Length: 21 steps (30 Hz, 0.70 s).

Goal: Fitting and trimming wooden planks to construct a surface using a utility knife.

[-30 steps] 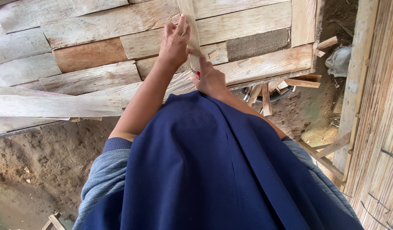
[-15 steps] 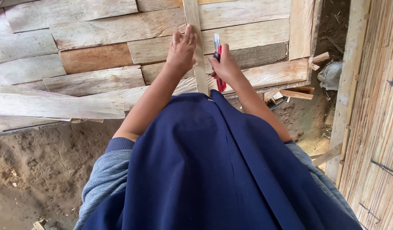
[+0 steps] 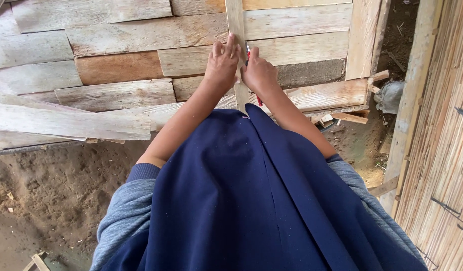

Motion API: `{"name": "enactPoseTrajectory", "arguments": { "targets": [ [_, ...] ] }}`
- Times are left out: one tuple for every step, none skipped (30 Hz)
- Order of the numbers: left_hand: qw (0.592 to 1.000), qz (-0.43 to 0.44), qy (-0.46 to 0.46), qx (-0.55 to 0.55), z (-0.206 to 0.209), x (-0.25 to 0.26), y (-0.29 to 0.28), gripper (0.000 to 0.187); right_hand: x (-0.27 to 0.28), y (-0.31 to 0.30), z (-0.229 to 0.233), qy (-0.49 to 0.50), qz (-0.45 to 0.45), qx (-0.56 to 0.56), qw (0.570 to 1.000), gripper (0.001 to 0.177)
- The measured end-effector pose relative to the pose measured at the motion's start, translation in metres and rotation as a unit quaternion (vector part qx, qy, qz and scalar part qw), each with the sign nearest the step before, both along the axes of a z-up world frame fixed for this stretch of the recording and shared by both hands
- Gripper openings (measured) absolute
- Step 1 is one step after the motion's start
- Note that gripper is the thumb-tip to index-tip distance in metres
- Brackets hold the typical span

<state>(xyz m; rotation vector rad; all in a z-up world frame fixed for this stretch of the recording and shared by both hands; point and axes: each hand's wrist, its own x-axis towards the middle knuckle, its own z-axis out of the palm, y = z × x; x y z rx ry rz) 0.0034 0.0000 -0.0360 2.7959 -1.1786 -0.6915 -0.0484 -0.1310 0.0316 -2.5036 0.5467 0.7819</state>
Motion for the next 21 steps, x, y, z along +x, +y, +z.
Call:
{"name": "enactPoseTrajectory", "arguments": {
  "targets": [
    [1.000, 0.001, 0.000, 0.000, -0.003, 0.000, 0.000, 0.099, 0.003, 0.000, 0.005, 0.000, 0.001, 0.000, 1.000, 0.039],
    [1.000, 0.003, -0.005, 0.000, -0.007, -0.001, -0.001, 0.094, 0.005, 0.000, 0.010, 0.009, -0.003, 0.017, 1.000, 0.035],
    [1.000, 0.005, -0.011, -0.001, -0.010, -0.002, -0.001, 0.089, 0.006, -0.001, 0.015, 0.017, -0.007, 0.034, 0.999, 0.032],
    [1.000, 0.005, -0.012, -0.002, -0.005, -0.001, -0.001, 0.089, 0.010, -0.001, 0.021, 0.017, -0.008, 0.033, 0.999, 0.032],
    [1.000, 0.005, 0.007, 0.007, -0.001, 0.000, -0.002, 0.089, 0.014, 0.000, 0.026, 0.048, -0.015, 0.038, 0.998, 0.032],
    [0.999, 0.005, 0.028, 0.017, 0.004, 0.000, -0.002, 0.090, 0.016, 0.000, 0.032, 0.081, -0.021, 0.044, 0.995, 0.033],
    [0.999, 0.005, 0.029, 0.017, -0.003, -0.004, -0.001, 0.090, 0.013, 0.000, 0.034, 0.082, -0.022, 0.044, 0.995, 0.033],
    [1.000, 0.003, -0.005, 0.003, -0.010, -0.004, -0.001, 0.093, 0.013, 0.000, 0.035, 0.083, -0.027, 0.050, 0.995, 0.035],
    [0.999, 0.001, -0.039, -0.011, -0.018, -0.005, 0.000, 0.096, 0.013, 0.001, 0.036, 0.083, -0.033, 0.056, 0.994, 0.036],
    [0.999, 0.001, -0.037, -0.010, -0.017, -0.005, 0.000, 0.096, 0.013, 0.001, 0.041, 0.086, -0.033, 0.056, 0.994, 0.036],
    [0.999, 0.001, -0.037, -0.009, -0.016, -0.005, 0.000, 0.095, 0.013, 0.002, 0.045, 0.098, -0.038, 0.059, 0.993, 0.037],
    [0.999, 0.000, -0.039, -0.009, -0.015, -0.002, 0.000, 0.094, 0.015, 0.003, 0.050, 0.107, -0.043, 0.063, 0.991, 0.039],
    [0.999, 0.000, -0.040, -0.008, -0.014, -0.003, 0.000, 0.094, 0.011, 0.004, 0.050, 0.107, -0.043, 0.063, 0.991, 0.039],
    [1.000, 0.002, -0.023, 0.000, -0.013, -0.003, -0.001, 0.097, 0.008, 0.005, 0.052, 0.121, -0.038, 0.062, 0.990, 0.041],
    [1.000, 0.005, -0.007, 0.008, -0.012, -0.003, -0.002, 0.101, 0.005, 0.005, 0.053, 0.135, -0.033, 0.060, 0.988, 0.044],
    [1.000, 0.005, -0.005, 0.008, -0.015, -0.004, -0.002, 0.101, 0.001, 0.006, 0.049, 0.137, -0.033, 0.060, 0.988, 0.044],
    [1.000, 0.007, -0.022, -0.002, -0.018, -0.005, -0.001, 0.104, -0.005, 0.007, 0.045, 0.126, -0.030, 0.056, 0.990, 0.044],
    [0.999, 0.010, -0.040, -0.012, -0.022, -0.006, -0.001, 0.108, -0.010, 0.008, 0.041, 0.115, -0.026, 0.052, 0.992, 0.044],
    [0.999, 0.010, -0.038, -0.011, -0.013, -0.005, -0.002, 0.108, -0.013, 0.009, 0.043, 0.116, -0.026, 0.053, 0.991, 0.044],
    [1.000, 0.010, -0.006, 0.005, -0.004, -0.003, -0.004, 0.106, -0.015, 0.009, 0.045, 0.122, -0.027, 0.054, 0.991, 0.040],
    [0.999, 0.010, 0.027, 0.021, 0.005, 0.000, -0.005, 0.105, -0.018, 0.010, 0.047, 0.128, -0.027, 0.055, 0.990, 0.037]
  ]
}}
